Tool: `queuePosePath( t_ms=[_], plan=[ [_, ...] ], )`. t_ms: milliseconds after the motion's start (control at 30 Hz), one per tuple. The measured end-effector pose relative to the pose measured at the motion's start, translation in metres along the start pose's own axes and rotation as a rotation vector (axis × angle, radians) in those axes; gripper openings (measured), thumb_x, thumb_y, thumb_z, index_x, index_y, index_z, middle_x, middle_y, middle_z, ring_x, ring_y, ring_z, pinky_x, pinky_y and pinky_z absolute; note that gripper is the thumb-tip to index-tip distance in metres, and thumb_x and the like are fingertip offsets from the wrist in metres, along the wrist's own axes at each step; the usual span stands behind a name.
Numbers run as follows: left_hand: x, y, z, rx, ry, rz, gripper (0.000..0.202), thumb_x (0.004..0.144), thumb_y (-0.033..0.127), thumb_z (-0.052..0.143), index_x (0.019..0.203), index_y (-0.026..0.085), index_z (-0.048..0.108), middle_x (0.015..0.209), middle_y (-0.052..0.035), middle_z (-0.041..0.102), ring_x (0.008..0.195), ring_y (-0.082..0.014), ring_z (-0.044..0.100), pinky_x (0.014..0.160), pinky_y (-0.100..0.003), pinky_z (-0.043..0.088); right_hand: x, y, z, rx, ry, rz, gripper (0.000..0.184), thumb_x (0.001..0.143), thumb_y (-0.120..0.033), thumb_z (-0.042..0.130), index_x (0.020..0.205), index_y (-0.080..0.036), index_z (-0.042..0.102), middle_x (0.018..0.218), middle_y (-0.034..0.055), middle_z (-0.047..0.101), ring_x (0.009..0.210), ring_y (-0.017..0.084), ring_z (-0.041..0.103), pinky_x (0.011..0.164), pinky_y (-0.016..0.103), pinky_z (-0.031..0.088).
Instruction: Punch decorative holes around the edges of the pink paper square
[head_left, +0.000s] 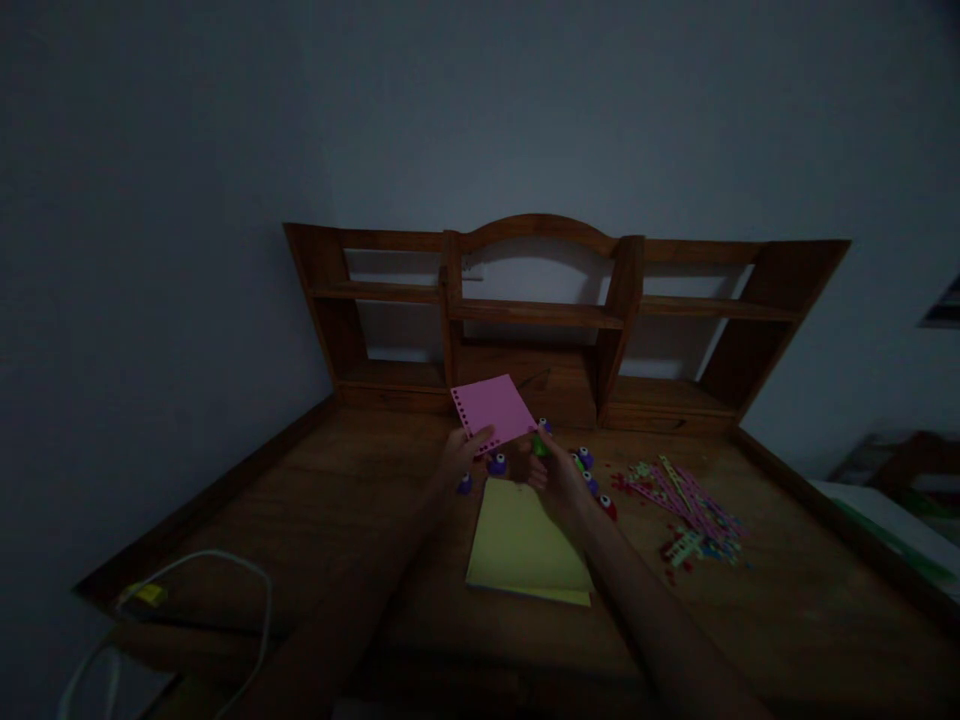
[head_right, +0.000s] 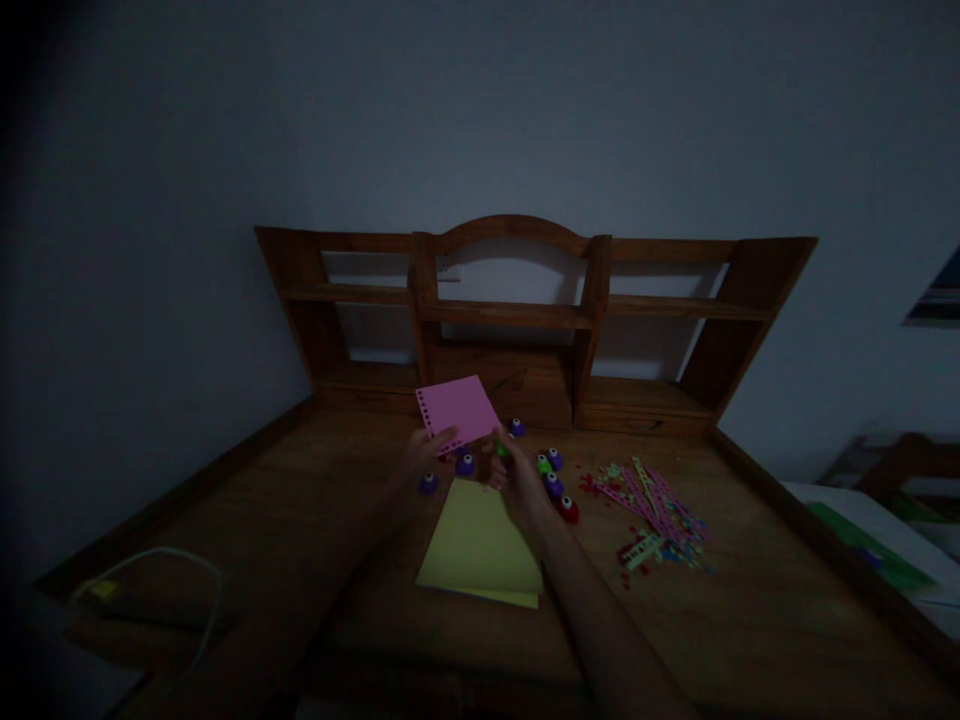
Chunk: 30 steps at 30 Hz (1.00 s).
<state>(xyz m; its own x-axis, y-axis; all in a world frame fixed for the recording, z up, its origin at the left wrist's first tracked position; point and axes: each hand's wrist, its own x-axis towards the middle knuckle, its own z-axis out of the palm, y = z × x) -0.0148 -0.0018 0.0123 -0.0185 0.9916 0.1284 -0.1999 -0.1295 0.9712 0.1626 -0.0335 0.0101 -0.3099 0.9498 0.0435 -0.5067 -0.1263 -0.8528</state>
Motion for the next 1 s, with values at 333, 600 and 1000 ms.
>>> queuePosePath(
  t_ms=[333,600,1000],
  plan=[
    [-0.001,-0.012,0.001,0.04,0.045,0.08,0.038,0.068,0.046,0.072,0.08,0.01,0.069,0.072,-0.0065,0.069,0.059,-0.015,0.06,0.053,-0.023,0.043,-0.007,0.007,0.007,-0.012,-0.029,0.116,0.037,0.071,-0.048,0.077,0.075,-0.018,0.055,0.05,-0.0096,0.034,0.042,0.005,0.019,0.039,0.021,0.015],
    [-0.014,0.0,0.014,0.063,-0.099,0.075,0.039,0.073,0.051,0.069,0.077,0.012,0.067,0.066,-0.005,0.067,0.054,-0.0135,0.057,0.051,-0.023,0.042,-0.016,0.008,0.018,-0.165,-0.133,0.028,0.038,0.075,-0.05,0.073,0.067,-0.018,0.053,0.052,-0.0073,0.039,0.044,0.007,0.027,0.044,0.024,0.022],
    [-0.02,0.005,0.013,0.157,-0.168,0.128,0.038,0.079,0.05,0.064,0.082,0.012,0.067,0.075,-0.0065,0.067,0.063,-0.015,0.059,0.055,-0.023,0.044,-0.015,0.011,0.017,-0.283,-0.075,-0.083,0.035,0.072,-0.049,0.076,0.074,-0.019,0.058,0.059,-0.0056,0.049,0.046,0.007,0.036,0.047,0.025,0.025]
  ],
)
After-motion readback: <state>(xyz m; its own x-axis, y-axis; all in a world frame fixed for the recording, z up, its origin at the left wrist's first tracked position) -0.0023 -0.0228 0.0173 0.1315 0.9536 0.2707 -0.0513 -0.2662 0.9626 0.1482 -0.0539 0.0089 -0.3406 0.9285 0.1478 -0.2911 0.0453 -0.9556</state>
